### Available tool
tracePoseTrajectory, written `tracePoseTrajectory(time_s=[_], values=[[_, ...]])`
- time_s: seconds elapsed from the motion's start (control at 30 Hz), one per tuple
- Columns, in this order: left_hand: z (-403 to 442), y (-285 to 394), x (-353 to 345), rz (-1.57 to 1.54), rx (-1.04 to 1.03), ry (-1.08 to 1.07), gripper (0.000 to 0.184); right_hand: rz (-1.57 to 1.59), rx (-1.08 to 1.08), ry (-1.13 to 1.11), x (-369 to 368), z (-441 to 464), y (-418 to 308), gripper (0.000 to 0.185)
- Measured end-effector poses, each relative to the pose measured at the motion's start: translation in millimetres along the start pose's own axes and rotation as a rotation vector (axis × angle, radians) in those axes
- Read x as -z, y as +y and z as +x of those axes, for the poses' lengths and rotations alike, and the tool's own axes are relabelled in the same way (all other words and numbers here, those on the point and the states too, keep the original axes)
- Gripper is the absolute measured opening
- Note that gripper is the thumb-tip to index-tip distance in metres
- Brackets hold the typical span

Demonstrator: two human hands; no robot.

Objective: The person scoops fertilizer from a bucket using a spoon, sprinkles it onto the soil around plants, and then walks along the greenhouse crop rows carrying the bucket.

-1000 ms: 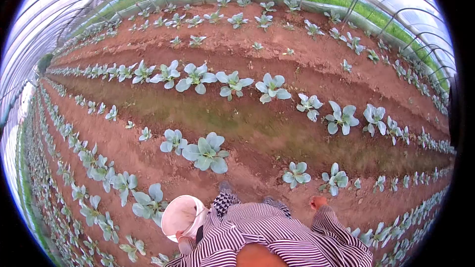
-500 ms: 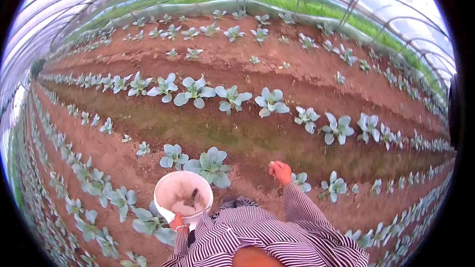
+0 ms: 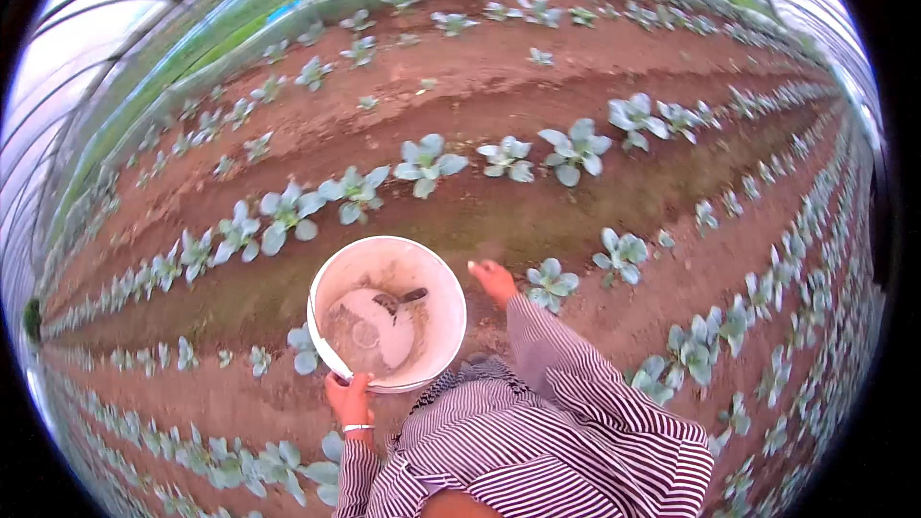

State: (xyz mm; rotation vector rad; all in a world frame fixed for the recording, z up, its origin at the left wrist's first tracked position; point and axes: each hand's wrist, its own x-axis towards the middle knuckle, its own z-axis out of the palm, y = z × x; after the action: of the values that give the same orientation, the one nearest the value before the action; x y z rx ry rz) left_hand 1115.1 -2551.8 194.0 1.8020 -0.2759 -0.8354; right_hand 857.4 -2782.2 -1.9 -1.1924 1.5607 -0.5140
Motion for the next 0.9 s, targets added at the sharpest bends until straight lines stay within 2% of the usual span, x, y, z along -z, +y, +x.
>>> tracePoseTrajectory(time_s=[0.13,0.27,0.33,0.37,0.47,0.6,0.67,0.7,0.8,0.9], values=[[-11.6,16.2,-53.7,0.074,0.004,-0.28,0.051,-0.075,0.135,0.093,105.2,2.8,-59.9,0.076],[-39.6,27.9,-104.4,0.149,-0.026,-0.568,0.053,-0.243,0.272,0.028,186.5,-21.4,-107.0,0.07],[-50.5,29.7,-122.9,0.127,0.053,-0.695,0.055,-0.206,0.164,0.015,221.9,-22.9,-94.4,0.075],[-55.2,29.8,-129.8,0.137,0.086,-0.732,0.055,-0.172,0.105,-0.097,242.7,-46.4,-103.5,0.078],[-74.6,24.8,-144.2,0.191,0.165,-0.877,0.054,-0.292,-0.075,-0.038,280.1,-112.7,-109.9,0.08],[-94.2,17.7,-148.7,0.288,0.249,-1.072,0.053,-0.485,-0.179,0.037,294.1,-160.3,-83.5,0.088],[-99.3,15.5,-155.3,0.296,0.272,-1.136,0.053,-0.484,-0.161,0.159,292.5,-178.1,-54.7,0.087],[-104.0,21.2,-158.2,0.337,0.265,-1.182,0.053,-0.442,-0.191,0.21,295.9,-191.9,-44.7,0.086],[-105.3,12.8,-162.2,0.393,0.072,-1.295,0.054,-0.376,-0.278,0.357,300.6,-250.4,-49.5,0.08],[-109.2,11.0,-165.2,0.47,-0.162,-1.358,0.051,-0.364,-0.233,0.511,302.8,-280.2,-40.6,0.075]])
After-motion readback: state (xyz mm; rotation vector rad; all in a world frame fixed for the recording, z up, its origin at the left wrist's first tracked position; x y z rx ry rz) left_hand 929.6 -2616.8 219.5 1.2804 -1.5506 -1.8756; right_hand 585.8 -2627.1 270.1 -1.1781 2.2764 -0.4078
